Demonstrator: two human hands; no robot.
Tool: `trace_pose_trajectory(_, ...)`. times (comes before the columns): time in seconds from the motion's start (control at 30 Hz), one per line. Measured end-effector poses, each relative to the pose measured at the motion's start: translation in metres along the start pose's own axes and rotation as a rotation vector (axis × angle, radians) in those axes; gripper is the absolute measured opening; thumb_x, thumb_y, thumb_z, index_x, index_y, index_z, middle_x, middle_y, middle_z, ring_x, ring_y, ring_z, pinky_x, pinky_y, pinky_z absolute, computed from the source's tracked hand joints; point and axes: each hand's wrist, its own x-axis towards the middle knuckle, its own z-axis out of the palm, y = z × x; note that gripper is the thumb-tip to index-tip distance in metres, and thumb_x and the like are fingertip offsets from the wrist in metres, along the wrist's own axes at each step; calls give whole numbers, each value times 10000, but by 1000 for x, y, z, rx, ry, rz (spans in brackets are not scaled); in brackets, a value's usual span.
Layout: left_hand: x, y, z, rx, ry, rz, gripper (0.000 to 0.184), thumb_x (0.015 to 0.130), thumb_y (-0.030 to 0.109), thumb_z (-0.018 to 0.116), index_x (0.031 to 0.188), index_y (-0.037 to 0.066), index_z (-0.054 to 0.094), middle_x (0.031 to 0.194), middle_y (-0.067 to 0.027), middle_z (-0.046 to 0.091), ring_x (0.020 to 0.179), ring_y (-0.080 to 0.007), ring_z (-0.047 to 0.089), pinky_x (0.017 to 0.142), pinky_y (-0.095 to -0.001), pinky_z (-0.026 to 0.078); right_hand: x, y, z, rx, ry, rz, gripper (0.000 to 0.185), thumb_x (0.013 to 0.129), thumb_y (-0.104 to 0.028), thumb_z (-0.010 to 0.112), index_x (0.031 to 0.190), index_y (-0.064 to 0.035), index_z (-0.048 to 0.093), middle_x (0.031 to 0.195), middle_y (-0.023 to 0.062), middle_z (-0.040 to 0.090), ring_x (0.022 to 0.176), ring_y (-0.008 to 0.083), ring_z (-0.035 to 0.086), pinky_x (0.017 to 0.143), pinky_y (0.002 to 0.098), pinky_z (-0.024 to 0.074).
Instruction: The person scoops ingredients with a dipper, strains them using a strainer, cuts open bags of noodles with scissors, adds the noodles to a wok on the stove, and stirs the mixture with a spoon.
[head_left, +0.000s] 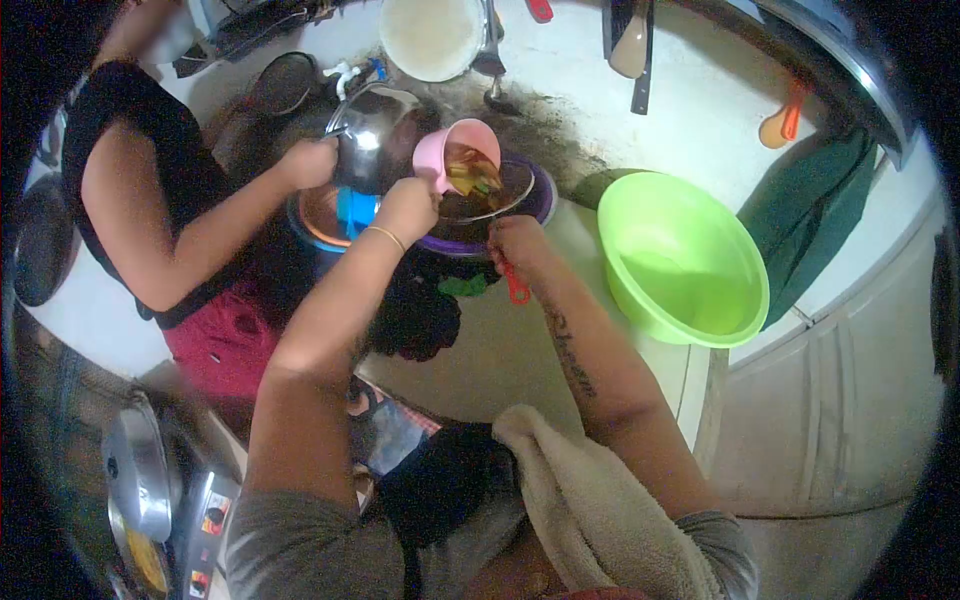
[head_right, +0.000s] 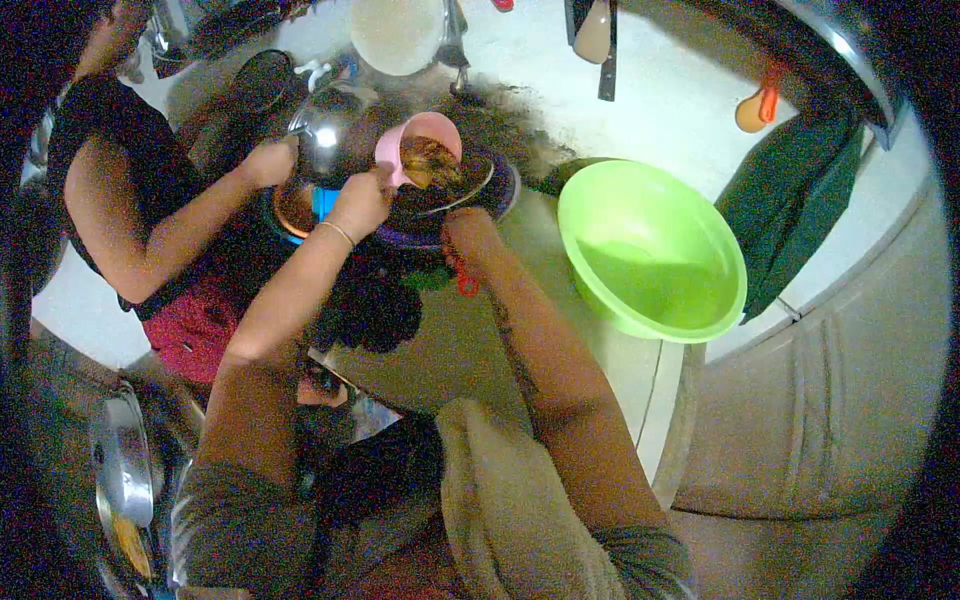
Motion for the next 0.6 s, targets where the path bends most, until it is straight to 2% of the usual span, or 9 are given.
trace_pose_trajectory(0.07, -5, -4, 8, 69, 17, 9, 196, 855, 129, 555, 997, -5, 549, 841, -287, 638, 846, -435, 637, 759, -522, 504, 36, 48, -4, -122, 42, -159, 136, 839, -17, 524, 707, -24, 557, 591, 37, 492, 460, 159, 469, 392, 304, 382)
trace_pose_trajectory(0.13, -12, 18, -10, 152, -101, -59, 196, 872, 109, 517, 1024, -13, 536, 867, -274, 646, 842, -432, 645, 755, -517, 515, 29, 48, 0, -6, 78, -127, 152, 843, -32, 518, 699, -29, 565, 579, 47, 509, 442, 177, 477, 390, 325, 390)
trace_pose_trajectory(0.2, -14, 26, -11, 233, -176, -92, 211, 878, 97, 493, 1047, -22, 538, 900, -274, 651, 846, -418, 653, 750, -504, 527, -12, -4, 1, 333, 105, 95, 183, 846, -74, 510, 681, -38, 577, 555, 72, 546, 412, 220, 500, 391, 373, 413)
trace_pose_trajectory(0.27, -18, 24, -5, 314, -210, -100, 240, 872, 93, 485, 1065, -31, 555, 939, -286, 652, 858, -392, 662, 745, -484, 541, -14, -3, -2, 337, 92, 72, 173, 844, -80, 526, 685, -43, 582, 551, 64, 540, 407, 210, 490, 386, 366, 404)
trace_pose_trajectory(0.4, -31, 39, -9, 439, -183, -59, 199, 865, 70, 479, 1038, 0, 547, 956, -228, 665, 851, -356, 678, 719, -454, 559, -21, 2, -3, 242, 110, -59, 165, 873, -124, 542, 724, -66, 582, 535, 40, 502, 391, 182, 462, 358, 347, 375)
trace_pose_trajectory(0.43, -33, 42, -10, 460, -151, -32, 165, 873, 70, 469, 1005, 6, 545, 935, -222, 667, 831, -352, 685, 713, -457, 561, -24, 4, -4, 319, 106, -7, 74, 864, -90, 546, 829, -35, 582, 573, 36, 510, 407, 162, 461, 367, 326, 375)
trace_pose_trajectory(0.47, -34, 48, -13, 481, -120, -4, 137, 881, 71, 459, 972, 12, 543, 915, -215, 670, 810, -349, 692, 708, -459, 563, -32, -3, -6, 396, 102, 46, 101, 854, -57, 551, 935, -4, 581, 610, 33, 518, 423, 143, 461, 375, 305, 376)
trace_pose_trajectory(0.5, -34, 54, -17, 509, -119, -6, 152, 882, 83, 464, 991, 17, 547, 915, -206, 670, 811, -344, 692, 704, -453, 564, -38, -7, -6, 473, 98, 98, 203, 845, -24, 555, 1041, 26, 580, 648, 29, 526, 439, 123, 461, 384, 283, 376)
trace_pose_trajectory(0.6, -32, 69, -28, 594, -74, 24, 208, 888, 110, 473, 1071, 52, 554, 920, -177, 665, 811, -324, 689, 689, -429, 566, -38, -1, -9, 513, 78, 127, 291, 840, -28, 552, 1124, 33, 562, 662, 32, 532, 444, 118, 465, 380, 284, 375)
